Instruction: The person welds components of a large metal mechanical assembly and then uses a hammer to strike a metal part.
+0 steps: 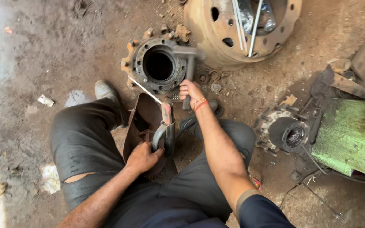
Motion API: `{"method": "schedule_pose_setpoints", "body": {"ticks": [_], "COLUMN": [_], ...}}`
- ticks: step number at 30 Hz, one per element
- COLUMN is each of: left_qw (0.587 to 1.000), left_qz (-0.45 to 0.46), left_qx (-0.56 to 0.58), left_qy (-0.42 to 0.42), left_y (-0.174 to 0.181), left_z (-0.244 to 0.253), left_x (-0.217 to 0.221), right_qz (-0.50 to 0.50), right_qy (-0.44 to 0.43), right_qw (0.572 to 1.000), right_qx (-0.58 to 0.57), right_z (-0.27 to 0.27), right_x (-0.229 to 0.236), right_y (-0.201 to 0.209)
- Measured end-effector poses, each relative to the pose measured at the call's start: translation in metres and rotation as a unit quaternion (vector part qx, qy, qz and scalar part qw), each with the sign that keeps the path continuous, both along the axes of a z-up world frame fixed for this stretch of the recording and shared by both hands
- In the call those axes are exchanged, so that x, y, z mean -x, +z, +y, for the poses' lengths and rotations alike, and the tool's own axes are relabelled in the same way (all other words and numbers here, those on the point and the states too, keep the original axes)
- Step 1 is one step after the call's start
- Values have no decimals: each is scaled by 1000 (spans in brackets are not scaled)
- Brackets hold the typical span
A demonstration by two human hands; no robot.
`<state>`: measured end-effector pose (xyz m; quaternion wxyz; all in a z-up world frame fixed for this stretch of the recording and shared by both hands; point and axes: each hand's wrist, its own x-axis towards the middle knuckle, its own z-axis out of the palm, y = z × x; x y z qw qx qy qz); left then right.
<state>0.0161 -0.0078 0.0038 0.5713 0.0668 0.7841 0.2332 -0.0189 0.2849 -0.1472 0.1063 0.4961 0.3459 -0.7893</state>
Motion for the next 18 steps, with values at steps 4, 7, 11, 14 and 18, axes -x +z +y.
{"method": "schedule_pose_setpoints", "body": {"ticks": [4, 7, 11, 14, 18], "left_qw": [1000, 999, 1000, 1000, 999], "left_qz": [22, 35, -5, 2, 34], "left_qx": [-4, -12, -7, 6, -26], "left_qy": [19, 22, 25, 7, 25], "left_y": [-2, -6, -3, 0, 3], "left_z": [0, -5, 0, 5, -4], "left_x": [2, -4, 3, 8, -3], "right_qz": [11, 17, 2, 23, 45], "right_qy": [-7, -70, -59, -53, -54], "right_qw": [998, 994, 998, 998, 996], "right_qx": [-62, -76, 29, 11, 54], "right_z": [-20, -27, 5, 26, 9], "right_x": [17, 9, 4, 3, -6], "right_y": [12, 8, 0, -13, -31]}}
